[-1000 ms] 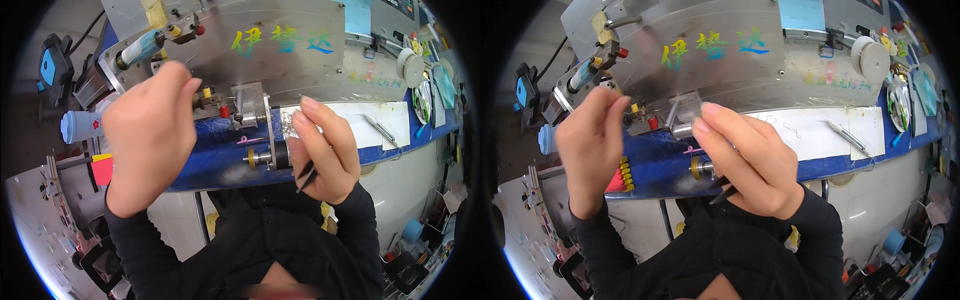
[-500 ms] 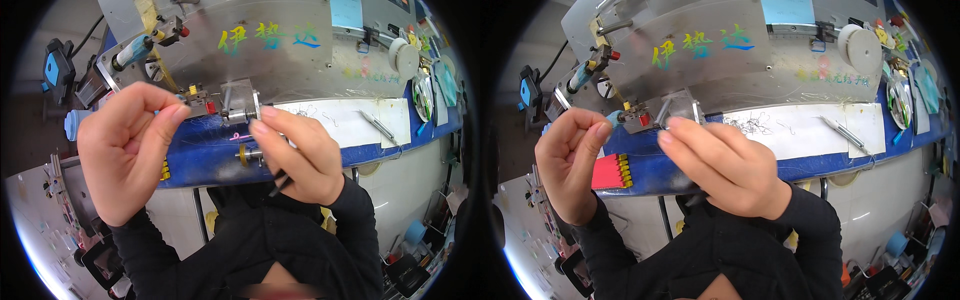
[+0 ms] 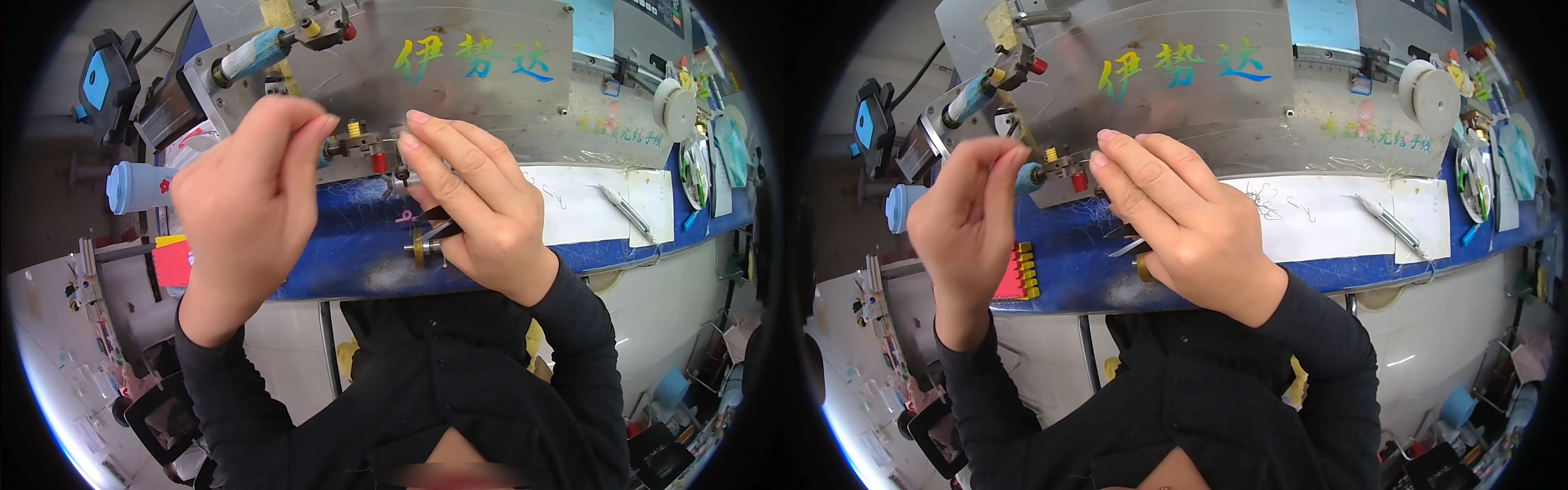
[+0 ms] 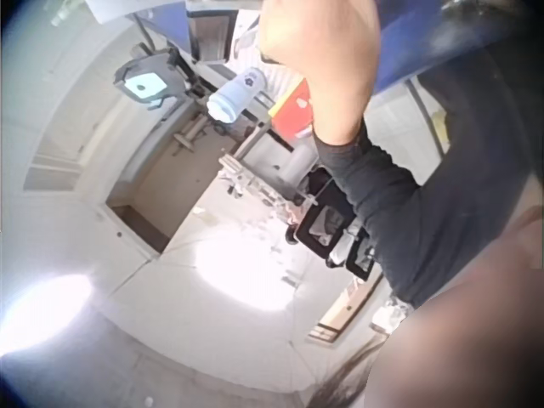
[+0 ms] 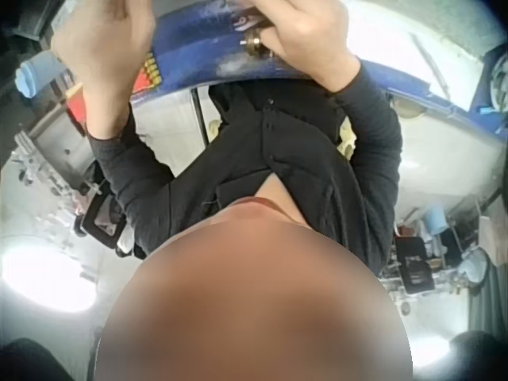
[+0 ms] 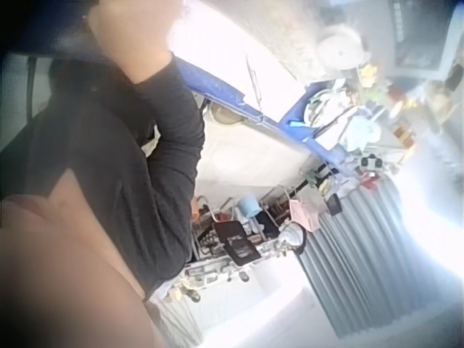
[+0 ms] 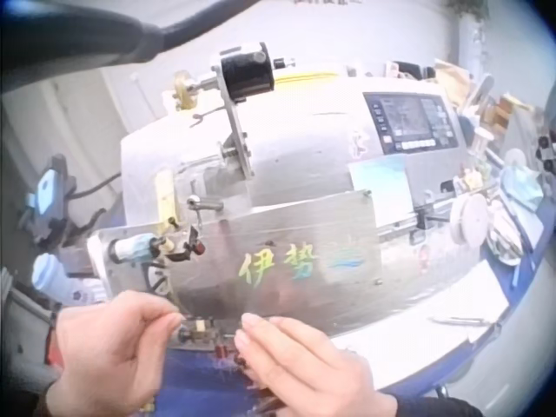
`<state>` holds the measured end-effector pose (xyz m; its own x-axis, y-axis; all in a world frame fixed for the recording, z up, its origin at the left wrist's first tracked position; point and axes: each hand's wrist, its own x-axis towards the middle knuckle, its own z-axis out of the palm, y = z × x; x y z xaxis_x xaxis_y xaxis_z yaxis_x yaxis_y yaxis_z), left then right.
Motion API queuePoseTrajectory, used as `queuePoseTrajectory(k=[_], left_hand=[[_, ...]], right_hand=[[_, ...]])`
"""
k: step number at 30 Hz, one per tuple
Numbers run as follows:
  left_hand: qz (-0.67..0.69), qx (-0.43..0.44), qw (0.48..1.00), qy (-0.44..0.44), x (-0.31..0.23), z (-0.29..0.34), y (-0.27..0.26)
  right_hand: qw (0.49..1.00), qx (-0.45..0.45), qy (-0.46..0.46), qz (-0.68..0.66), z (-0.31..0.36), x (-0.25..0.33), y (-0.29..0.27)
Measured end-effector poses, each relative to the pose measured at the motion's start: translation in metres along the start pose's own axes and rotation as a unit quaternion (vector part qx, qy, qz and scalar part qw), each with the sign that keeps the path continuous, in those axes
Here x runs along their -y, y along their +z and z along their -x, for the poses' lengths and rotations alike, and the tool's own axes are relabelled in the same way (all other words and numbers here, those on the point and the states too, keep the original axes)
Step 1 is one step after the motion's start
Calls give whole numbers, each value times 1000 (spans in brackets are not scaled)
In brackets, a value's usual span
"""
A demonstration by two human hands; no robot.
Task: The person assembles small electronic components using a soldering iron, tweezers, and a utility knife. They repeatedly solder wires to a small circuit, trim excess wire, and inspect the connections. The person handles multiple components one at a time and uses tools to manipulate and cut the parts.
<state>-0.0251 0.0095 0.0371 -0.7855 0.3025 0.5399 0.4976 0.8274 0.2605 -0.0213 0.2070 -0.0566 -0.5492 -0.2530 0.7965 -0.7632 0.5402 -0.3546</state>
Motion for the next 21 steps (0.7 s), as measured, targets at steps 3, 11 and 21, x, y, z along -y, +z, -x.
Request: queuePoseTrajectory(k=[3,11,21], left_hand=[[-90,10,993,70,6,-10,13],[119,169,968,-144,-8,-13,-32],[225,245,930,-158,-17,-34,-13]], right_hand=[[1000,-22,4,-8,-1,0,-3],[999,-39,9,-24,13,4,-38],[995,18,28,-92,17,14,-42]])
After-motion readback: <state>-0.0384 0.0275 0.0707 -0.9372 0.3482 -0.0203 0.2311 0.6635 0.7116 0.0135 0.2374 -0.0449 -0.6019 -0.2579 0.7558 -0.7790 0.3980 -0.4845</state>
